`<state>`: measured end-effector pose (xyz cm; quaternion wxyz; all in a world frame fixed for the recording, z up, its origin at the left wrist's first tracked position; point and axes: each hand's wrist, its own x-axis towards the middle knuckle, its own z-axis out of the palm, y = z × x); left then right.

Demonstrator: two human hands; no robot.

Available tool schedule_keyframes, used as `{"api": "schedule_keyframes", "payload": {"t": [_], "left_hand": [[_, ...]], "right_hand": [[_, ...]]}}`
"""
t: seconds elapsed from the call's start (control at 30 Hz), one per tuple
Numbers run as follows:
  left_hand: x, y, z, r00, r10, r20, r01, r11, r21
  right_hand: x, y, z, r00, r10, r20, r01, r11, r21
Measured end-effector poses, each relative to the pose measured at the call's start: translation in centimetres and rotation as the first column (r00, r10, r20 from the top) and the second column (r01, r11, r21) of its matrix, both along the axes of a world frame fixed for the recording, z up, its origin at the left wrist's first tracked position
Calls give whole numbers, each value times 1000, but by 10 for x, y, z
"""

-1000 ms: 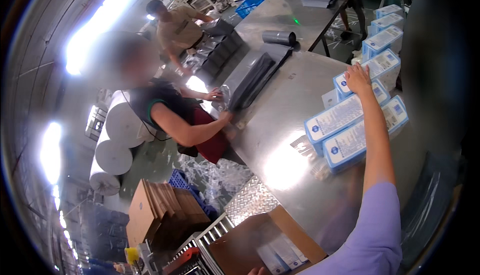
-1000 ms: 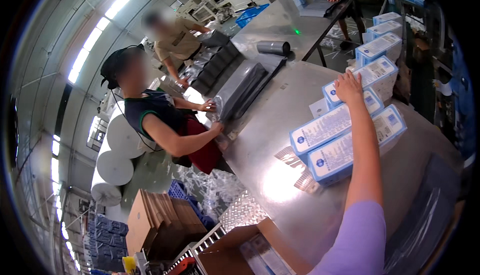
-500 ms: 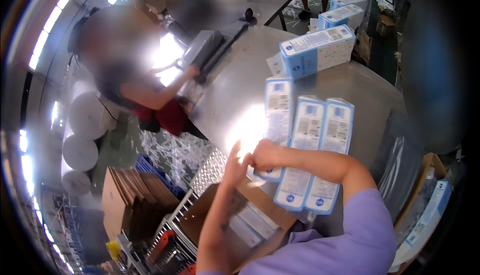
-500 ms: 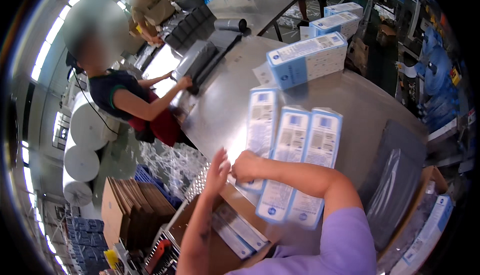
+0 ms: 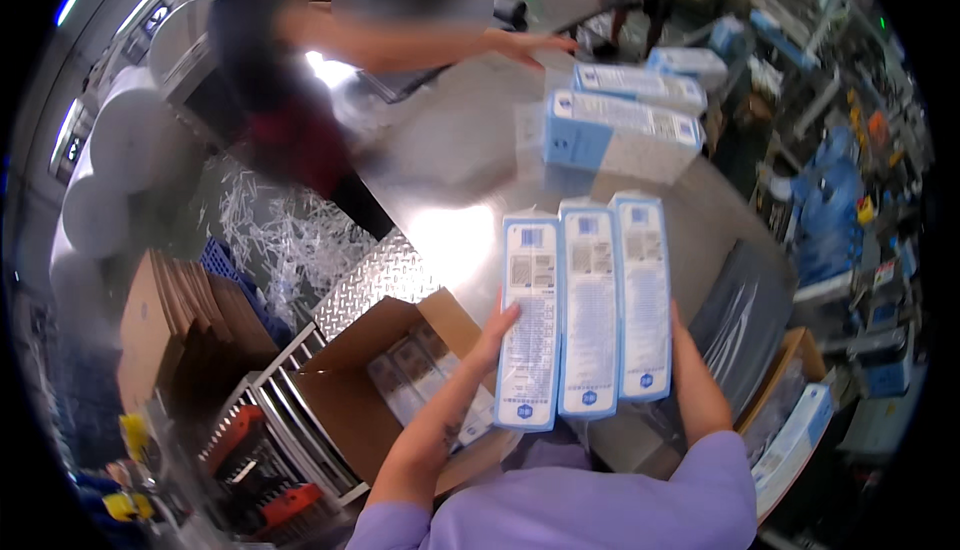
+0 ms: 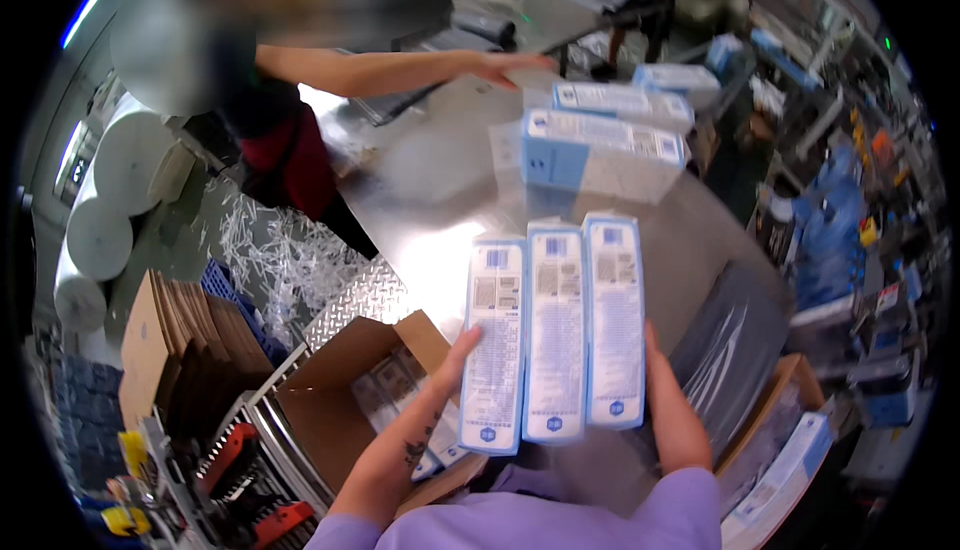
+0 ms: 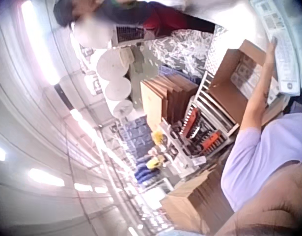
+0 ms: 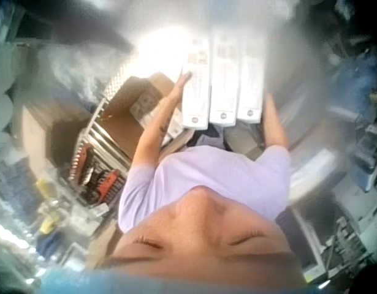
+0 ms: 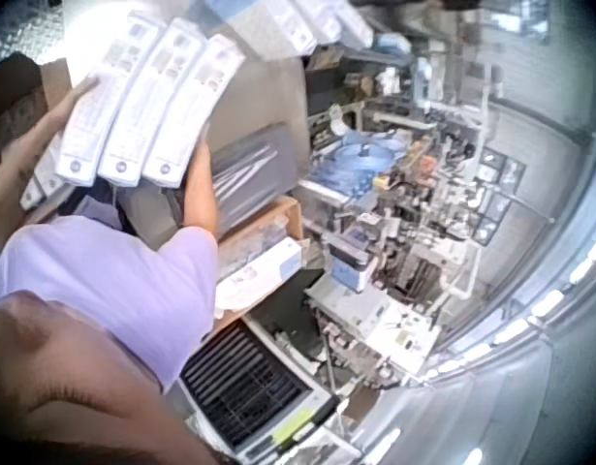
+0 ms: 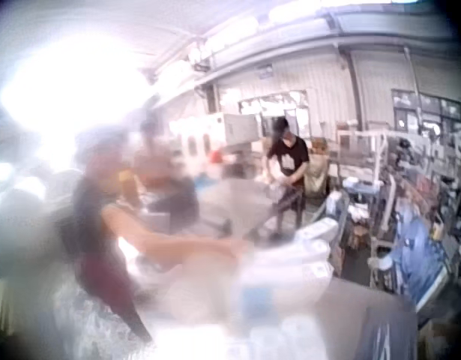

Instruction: The person picks up boxes of products from a table, packs them into larger cardboard boxes, and feeds the packed boxes into a taping machine.

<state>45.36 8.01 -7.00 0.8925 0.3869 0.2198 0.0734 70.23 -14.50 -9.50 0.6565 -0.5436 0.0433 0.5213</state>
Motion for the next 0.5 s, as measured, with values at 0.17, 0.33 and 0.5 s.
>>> {"api": "schedule_keyframes", "payload": {"t": [0.17,0.33,0.5], "left_hand": [[-21,1,20,973,211,98,-230,812,536],[-134,-7,88,954,278,115,-235,449,862],[-251,-72,116,834,535,-134,-358,711,605]], "right_hand": [[-13,58,36,978,-11,209,-23,986,163],[-69,154,52,949,99,300,-192,934,300],[-181,170,12,885,361,293,-434,869,240]]}}
